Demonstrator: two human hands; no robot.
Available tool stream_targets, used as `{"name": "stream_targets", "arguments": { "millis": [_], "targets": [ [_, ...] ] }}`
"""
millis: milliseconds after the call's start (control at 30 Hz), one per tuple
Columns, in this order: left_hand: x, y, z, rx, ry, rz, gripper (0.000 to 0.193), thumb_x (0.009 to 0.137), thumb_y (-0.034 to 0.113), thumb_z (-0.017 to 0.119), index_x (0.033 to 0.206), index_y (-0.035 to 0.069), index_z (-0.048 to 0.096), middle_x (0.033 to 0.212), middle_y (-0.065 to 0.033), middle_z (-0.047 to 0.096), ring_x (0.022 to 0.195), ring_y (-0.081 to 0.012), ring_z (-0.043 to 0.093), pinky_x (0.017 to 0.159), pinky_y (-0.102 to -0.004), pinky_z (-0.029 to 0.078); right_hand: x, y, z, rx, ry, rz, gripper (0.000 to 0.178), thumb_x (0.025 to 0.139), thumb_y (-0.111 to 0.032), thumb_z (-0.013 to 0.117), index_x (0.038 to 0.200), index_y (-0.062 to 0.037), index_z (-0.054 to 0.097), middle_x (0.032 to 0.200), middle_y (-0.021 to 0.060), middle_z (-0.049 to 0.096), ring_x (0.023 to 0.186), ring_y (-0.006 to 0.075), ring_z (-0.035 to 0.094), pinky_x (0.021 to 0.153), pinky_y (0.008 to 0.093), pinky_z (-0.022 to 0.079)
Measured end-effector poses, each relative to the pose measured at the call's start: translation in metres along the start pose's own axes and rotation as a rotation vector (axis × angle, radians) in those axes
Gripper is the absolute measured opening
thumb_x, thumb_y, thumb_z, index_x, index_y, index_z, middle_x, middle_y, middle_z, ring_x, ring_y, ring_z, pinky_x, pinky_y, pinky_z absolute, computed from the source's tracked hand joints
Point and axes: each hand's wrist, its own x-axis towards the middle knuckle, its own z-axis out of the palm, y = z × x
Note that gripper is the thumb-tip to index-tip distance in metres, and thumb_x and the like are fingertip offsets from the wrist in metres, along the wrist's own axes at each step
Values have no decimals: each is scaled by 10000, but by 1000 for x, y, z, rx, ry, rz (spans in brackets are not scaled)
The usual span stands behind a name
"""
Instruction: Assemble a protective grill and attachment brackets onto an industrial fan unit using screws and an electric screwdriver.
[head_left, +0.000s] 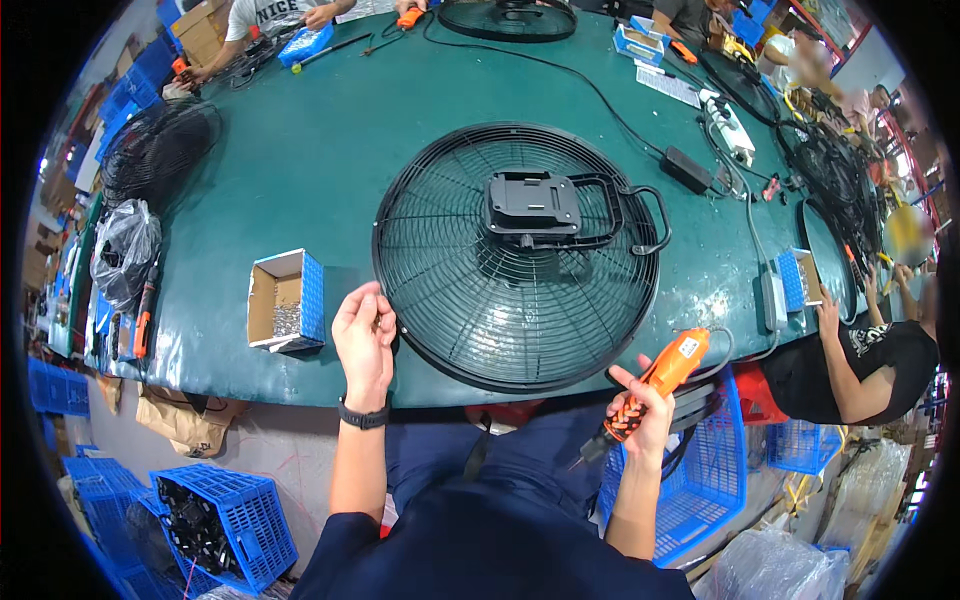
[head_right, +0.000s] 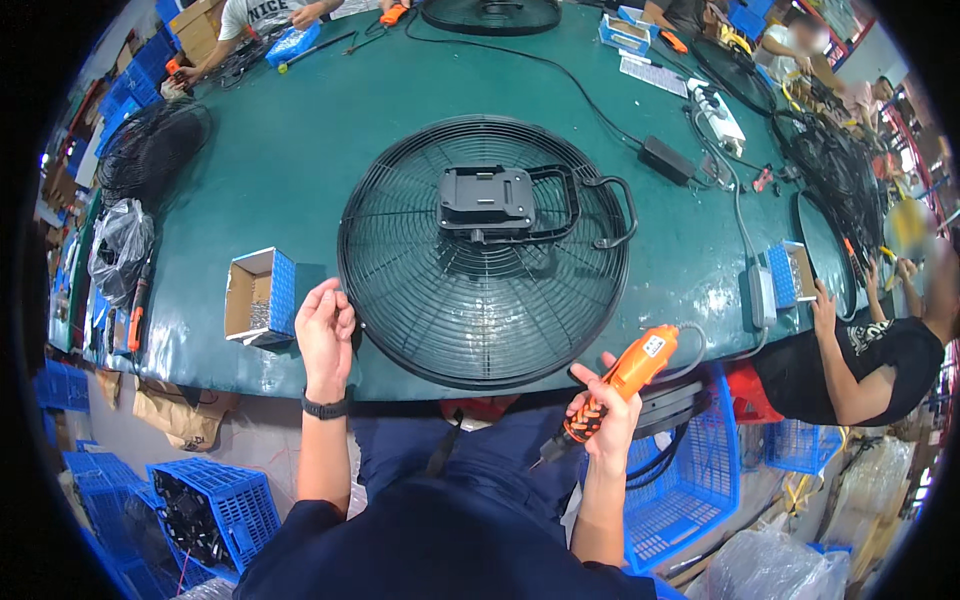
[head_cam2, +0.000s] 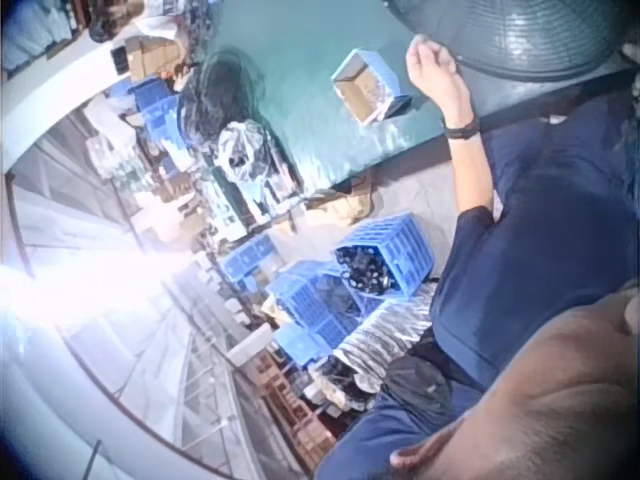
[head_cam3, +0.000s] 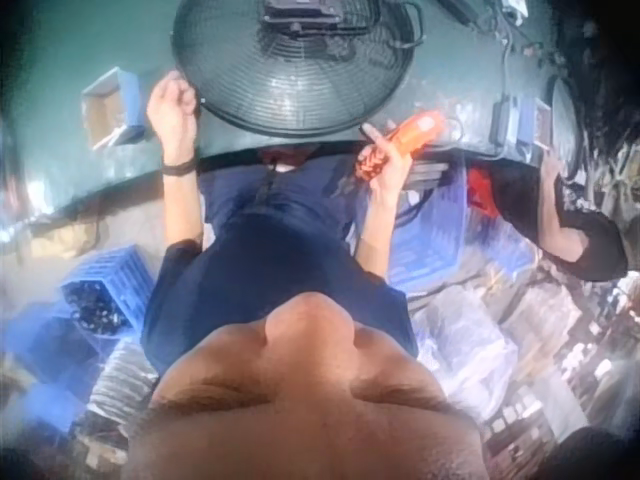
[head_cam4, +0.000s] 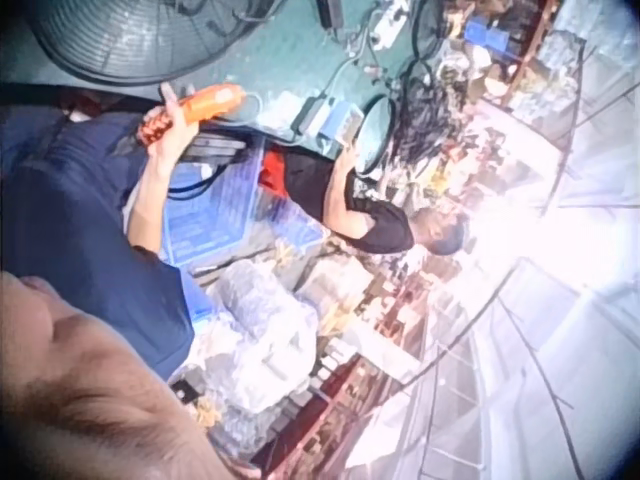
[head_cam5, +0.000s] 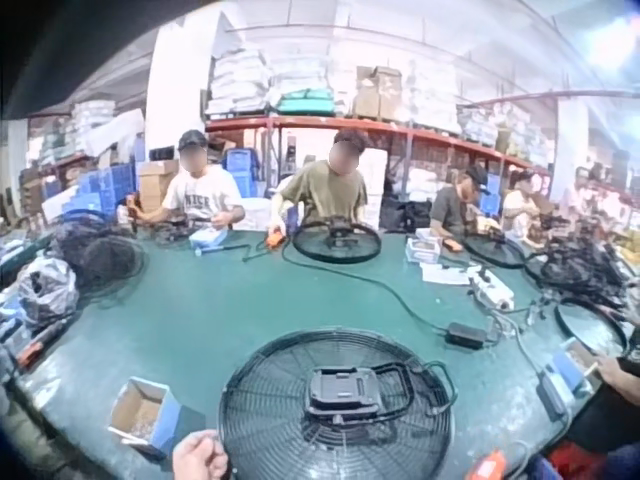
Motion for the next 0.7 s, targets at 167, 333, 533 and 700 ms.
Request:
{"name": "stream_targets", "arguments": {
  "millis": [167,333,533,700],
  "targets": [
    [-52,-6,-10,-70,-164,-158,95,936,94,547,949,1,557,747,-50,558,536,-76,439,424,-180,307,4,-7,-9,112,-9,-42,433,768,-48,562,1169,52,430,797,192,644,529,213,596,479,346,512],
    [-100,-15,-5,-144,-197,-420,142,917,67,563,1034,-9,592,852,-98,631,609,-97,513,491,-185,375,-9,-24,13,268,-155,-278,290,783,-49,543,1057,-15,455,649,68,473,507,188,505,486,328,456],
    [-127,-40,8,-217,-419,-785,157,934,114,535,1019,-1,599,842,-77,641,573,-81,457,485,-184,340,-40,-42,60,290,-487,-580,306,783,-37,586,1029,-52,404,673,68,479,543,192,509,533,325,477],
    [-131,-40,25,-276,-450,-994,189,942,174,534,967,2,609,814,-42,601,601,-85,437,460,-186,312,-56,-38,74,122,-665,-752,399,775,-6,630,1106,-61,413,732,92,558,605,215,595,570,370,536]
  ]
}}
